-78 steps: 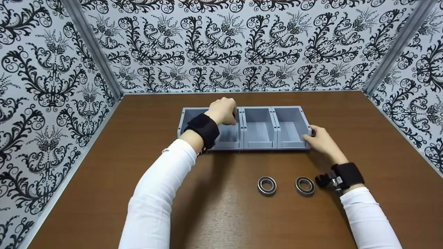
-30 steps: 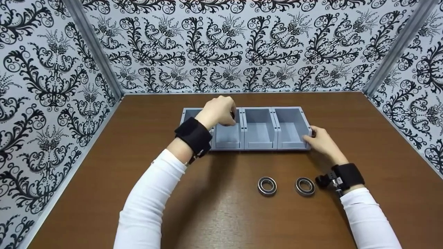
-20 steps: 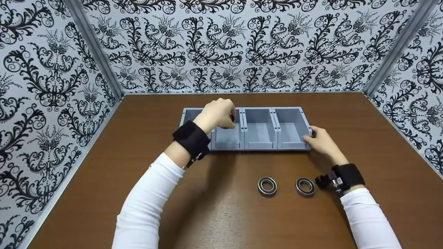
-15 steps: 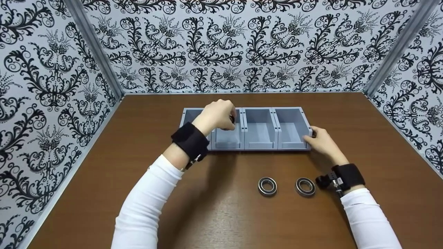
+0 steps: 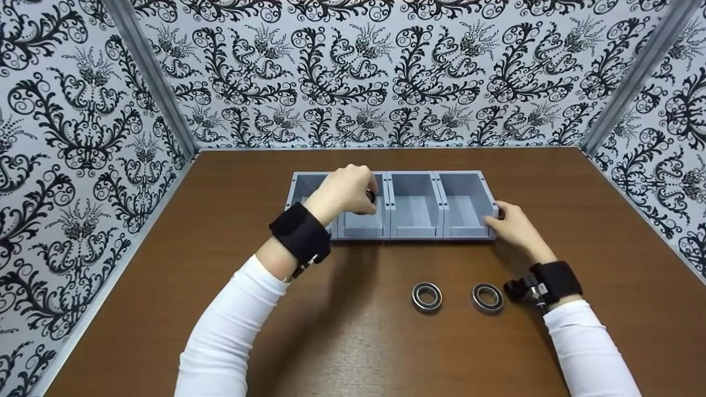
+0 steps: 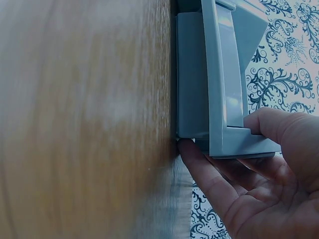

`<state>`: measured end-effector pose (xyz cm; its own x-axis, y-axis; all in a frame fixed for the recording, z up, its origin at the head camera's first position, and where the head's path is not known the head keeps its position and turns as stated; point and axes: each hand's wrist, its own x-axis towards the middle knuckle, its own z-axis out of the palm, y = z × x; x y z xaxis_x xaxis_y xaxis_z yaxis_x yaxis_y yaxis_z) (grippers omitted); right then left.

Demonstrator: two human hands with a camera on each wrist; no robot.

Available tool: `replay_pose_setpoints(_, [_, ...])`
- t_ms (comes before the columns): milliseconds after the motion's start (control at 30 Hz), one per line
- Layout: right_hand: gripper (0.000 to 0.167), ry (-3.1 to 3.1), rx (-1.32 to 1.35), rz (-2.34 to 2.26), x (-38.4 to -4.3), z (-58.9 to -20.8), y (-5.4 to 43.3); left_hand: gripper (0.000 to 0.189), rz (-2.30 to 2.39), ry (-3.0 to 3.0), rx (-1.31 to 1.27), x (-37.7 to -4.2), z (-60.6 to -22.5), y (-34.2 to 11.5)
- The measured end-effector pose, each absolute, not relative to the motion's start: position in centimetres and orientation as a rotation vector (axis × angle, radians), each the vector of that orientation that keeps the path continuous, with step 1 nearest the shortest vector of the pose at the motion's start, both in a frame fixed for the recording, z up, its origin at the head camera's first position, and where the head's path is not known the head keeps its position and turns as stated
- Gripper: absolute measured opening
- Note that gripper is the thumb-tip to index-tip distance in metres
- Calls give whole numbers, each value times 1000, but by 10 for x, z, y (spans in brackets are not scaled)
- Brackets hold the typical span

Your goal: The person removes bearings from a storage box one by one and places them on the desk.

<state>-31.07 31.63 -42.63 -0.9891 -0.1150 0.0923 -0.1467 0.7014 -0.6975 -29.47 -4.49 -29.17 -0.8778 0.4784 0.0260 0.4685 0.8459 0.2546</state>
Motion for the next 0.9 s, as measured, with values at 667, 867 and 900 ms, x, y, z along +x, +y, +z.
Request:
replay_pose_setpoints(667, [42,-2853,222,1105,-312,-426,317,27,473,2964,713,-279,-297,-49])
replay_pose_setpoints(867, [44,-2863,225,1107,-311,-426,317,27,487,2941,733,-274,-299,-51])
replay_pose_setpoints(900, [44,-2861,227,1113,-311,-426,317,27,488,2938,735,-273,-300,-51])
